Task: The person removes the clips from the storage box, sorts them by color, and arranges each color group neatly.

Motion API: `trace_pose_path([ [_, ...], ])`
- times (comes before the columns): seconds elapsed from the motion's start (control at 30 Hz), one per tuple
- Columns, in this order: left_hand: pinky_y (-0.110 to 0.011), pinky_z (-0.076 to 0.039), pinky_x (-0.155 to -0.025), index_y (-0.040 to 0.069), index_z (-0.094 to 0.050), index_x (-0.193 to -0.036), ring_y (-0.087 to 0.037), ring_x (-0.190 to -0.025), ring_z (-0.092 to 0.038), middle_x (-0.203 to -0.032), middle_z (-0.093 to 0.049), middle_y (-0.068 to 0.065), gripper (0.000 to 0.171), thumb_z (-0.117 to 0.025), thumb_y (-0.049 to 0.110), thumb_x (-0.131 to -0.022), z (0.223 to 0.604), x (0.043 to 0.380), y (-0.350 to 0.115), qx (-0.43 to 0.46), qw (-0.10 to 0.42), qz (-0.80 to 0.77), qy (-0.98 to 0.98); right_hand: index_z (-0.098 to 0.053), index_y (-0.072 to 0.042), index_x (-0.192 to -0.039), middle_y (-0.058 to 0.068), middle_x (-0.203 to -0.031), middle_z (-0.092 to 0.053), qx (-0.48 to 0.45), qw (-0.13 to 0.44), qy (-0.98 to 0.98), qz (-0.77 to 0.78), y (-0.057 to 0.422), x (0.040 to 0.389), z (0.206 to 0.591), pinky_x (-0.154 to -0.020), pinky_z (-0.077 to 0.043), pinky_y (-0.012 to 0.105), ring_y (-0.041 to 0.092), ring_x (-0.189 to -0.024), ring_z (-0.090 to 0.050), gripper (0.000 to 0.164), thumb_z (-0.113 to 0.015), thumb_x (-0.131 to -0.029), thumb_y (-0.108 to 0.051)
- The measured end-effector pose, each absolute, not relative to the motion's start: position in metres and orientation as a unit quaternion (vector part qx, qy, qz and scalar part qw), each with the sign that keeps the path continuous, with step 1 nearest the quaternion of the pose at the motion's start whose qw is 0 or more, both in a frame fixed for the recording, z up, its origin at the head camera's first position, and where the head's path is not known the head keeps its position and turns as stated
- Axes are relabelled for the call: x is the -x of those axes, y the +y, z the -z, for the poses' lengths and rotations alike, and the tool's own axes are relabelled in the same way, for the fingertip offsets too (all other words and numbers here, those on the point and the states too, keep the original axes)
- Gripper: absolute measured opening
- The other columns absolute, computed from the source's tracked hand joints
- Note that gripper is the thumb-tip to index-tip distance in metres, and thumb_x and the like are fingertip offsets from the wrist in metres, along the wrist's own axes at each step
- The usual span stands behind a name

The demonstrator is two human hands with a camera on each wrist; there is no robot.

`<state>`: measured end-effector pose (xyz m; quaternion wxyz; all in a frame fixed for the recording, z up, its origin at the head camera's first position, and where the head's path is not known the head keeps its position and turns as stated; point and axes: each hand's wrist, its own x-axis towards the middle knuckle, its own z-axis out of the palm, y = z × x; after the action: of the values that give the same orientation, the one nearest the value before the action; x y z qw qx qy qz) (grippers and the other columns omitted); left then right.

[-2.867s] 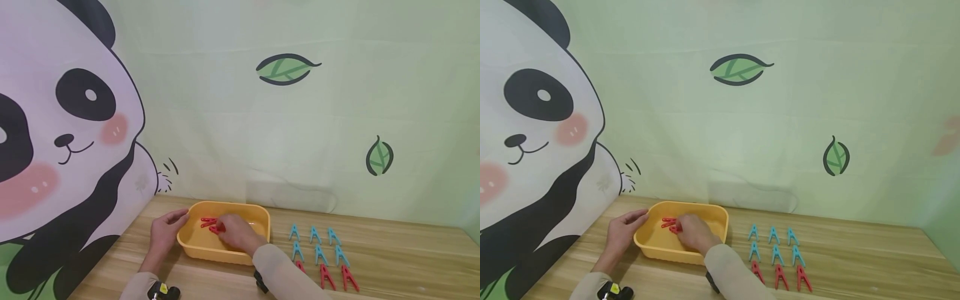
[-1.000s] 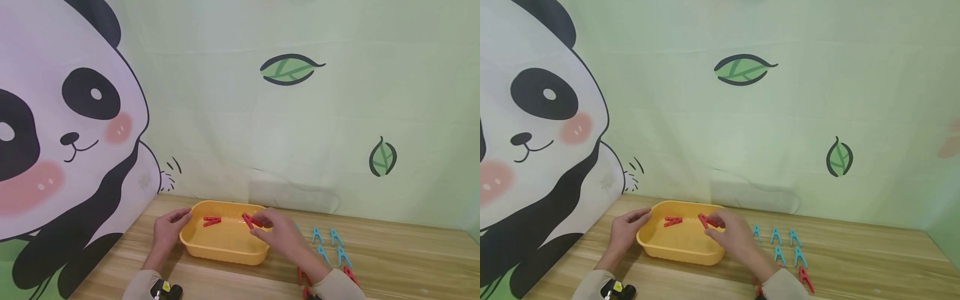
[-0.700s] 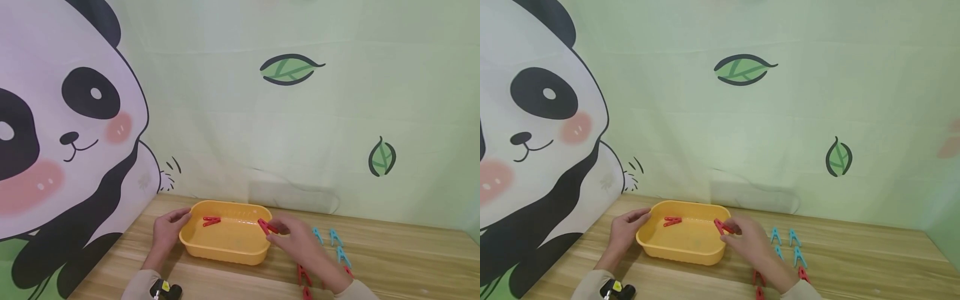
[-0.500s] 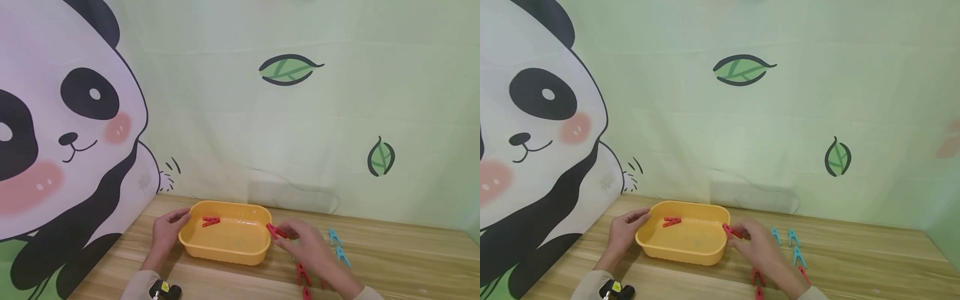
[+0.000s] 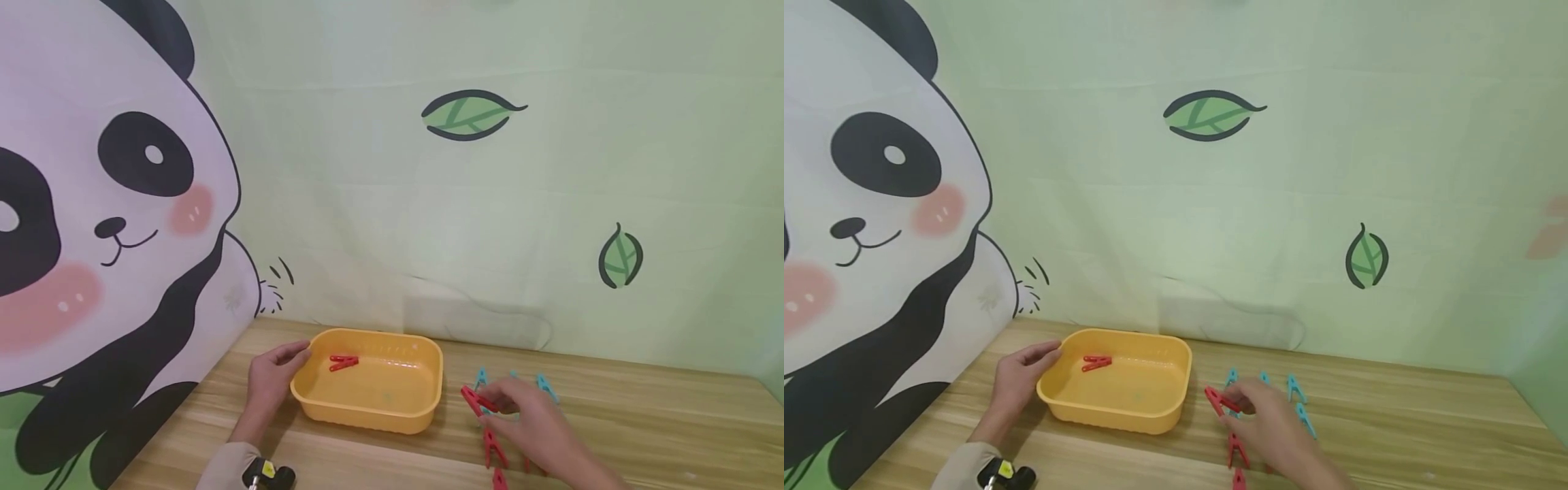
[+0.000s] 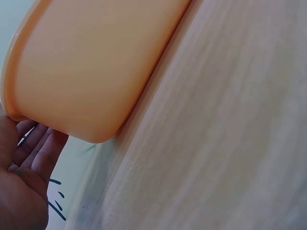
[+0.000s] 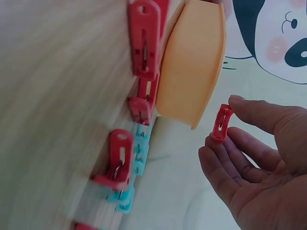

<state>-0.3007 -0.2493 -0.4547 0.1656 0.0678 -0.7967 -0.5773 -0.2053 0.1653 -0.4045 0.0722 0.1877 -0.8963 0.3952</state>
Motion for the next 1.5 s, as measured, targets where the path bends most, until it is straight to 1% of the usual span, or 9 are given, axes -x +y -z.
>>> trace_pose_path([
  [0.17,-0.008,-0.051,-0.081,0.001,-0.077,-0.125,-0.029,-0.118,-0.068,-0.128,-0.074,-0.016,0.03,-0.077,0.018,-0.1,0.456,0.3,-0.25,-0.068,0.163,0.577,-0.797,-0.076,-0.009,-0.112,-0.003,-0.106,-0.074,-0.167,0.043,-0.902,-0.395,0.174,0.201,0.408,-0.08,-0.061,0.033,0.016,-0.091,-0.069,0.028,-0.088,-0.088,-0.012],
  [0.4,-0.008,-0.05,-0.082,0.001,-0.077,-0.125,-0.029,-0.119,-0.067,-0.128,-0.074,-0.016,0.031,-0.077,0.019,-0.1,0.456,0.3,-0.251,-0.067,0.163,0.579,-0.796,-0.076,-0.011,-0.112,-0.007,-0.1,-0.072,-0.158,-0.021,-0.91,-0.382,0.188,0.197,0.412,-0.077,-0.059,0.027,0.013,-0.088,-0.066,0.025,-0.086,-0.091,-0.021],
  [0.7,-0.009,-0.051,-0.081,0.001,-0.078,-0.124,-0.028,-0.117,-0.068,-0.127,-0.075,-0.016,0.031,-0.078,0.02,-0.1,0.455,0.303,-0.251,-0.066,0.165,0.577,-0.797,-0.073,-0.007,-0.117,-0.003,-0.105,-0.072,-0.207,-0.043,-0.886,-0.413,0.206,0.187,0.423,-0.076,-0.059,0.026,0.007,-0.09,-0.068,0.032,-0.085,-0.092,-0.024],
  [0.87,-0.009,-0.051,-0.081,0.001,-0.078,-0.124,-0.029,-0.117,-0.068,-0.127,-0.074,-0.016,0.03,-0.078,0.019,-0.1,0.456,0.303,-0.251,-0.067,0.167,0.575,-0.798,-0.072,-0.005,-0.12,-0.004,-0.105,-0.072,-0.197,-0.07,-0.887,-0.413,0.214,0.186,0.425,-0.076,-0.058,0.025,0.009,-0.09,-0.068,0.038,-0.085,-0.092,-0.027],
  [0.97,-0.009,-0.051,-0.08,0.001,-0.078,-0.124,-0.029,-0.118,-0.068,-0.127,-0.075,-0.016,0.03,-0.077,0.019,-0.1,0.456,0.303,-0.251,-0.069,0.167,0.574,-0.798,-0.071,-0.004,-0.12,-0.004,-0.105,-0.071,-0.185,-0.086,-0.892,-0.402,0.217,0.185,0.426,-0.077,-0.059,0.027,0.013,-0.091,-0.066,0.039,-0.085,-0.092,-0.027],
  [1.03,-0.009,-0.051,-0.08,0.001,-0.078,-0.124,-0.029,-0.117,-0.068,-0.127,-0.075,-0.016,0.03,-0.077,0.019,-0.1,0.456,0.303,-0.251,-0.07,0.167,0.575,-0.798,-0.07,-0.004,-0.12,-0.005,-0.104,-0.071,-0.185,-0.094,-0.894,-0.398,0.22,0.185,0.427,-0.077,-0.059,0.029,0.015,-0.09,-0.066,0.038,-0.085,-0.093,-0.026],
  [1.27,-0.009,-0.051,-0.081,0.0,-0.077,-0.124,-0.028,-0.117,-0.068,-0.127,-0.074,-0.016,0.031,-0.077,0.018,-0.1,0.456,0.302,-0.25,-0.068,0.168,0.581,-0.794,-0.072,-0.003,-0.118,-0.005,-0.102,-0.071,-0.213,-0.127,-0.881,-0.403,0.235,0.186,0.438,-0.073,-0.058,0.027,0.011,-0.087,-0.064,0.028,-0.081,-0.096,-0.019],
  [1.4,-0.009,-0.051,-0.081,0.0,-0.077,-0.124,-0.028,-0.116,-0.068,-0.126,-0.075,-0.016,0.03,-0.077,0.018,-0.1,0.456,0.302,-0.251,-0.069,0.169,0.578,-0.796,-0.074,-0.008,-0.115,-0.009,-0.1,-0.071,-0.211,-0.149,-0.882,-0.395,0.246,0.19,0.452,-0.074,-0.058,0.029,0.01,-0.088,-0.065,0.025,-0.081,-0.097,-0.023],
  [1.5,-0.009,-0.052,-0.081,0.001,-0.077,-0.124,-0.028,-0.115,-0.068,-0.126,-0.075,-0.016,0.03,-0.077,0.019,-0.1,0.457,0.302,-0.25,-0.068,0.168,0.578,-0.796,-0.076,-0.01,-0.112,-0.014,-0.097,-0.071,-0.228,-0.15,-0.883,-0.381,0.253,0.189,0.458,-0.072,-0.058,0.027,0.006,-0.086,-0.066,0.024,-0.082,-0.096,-0.026],
])
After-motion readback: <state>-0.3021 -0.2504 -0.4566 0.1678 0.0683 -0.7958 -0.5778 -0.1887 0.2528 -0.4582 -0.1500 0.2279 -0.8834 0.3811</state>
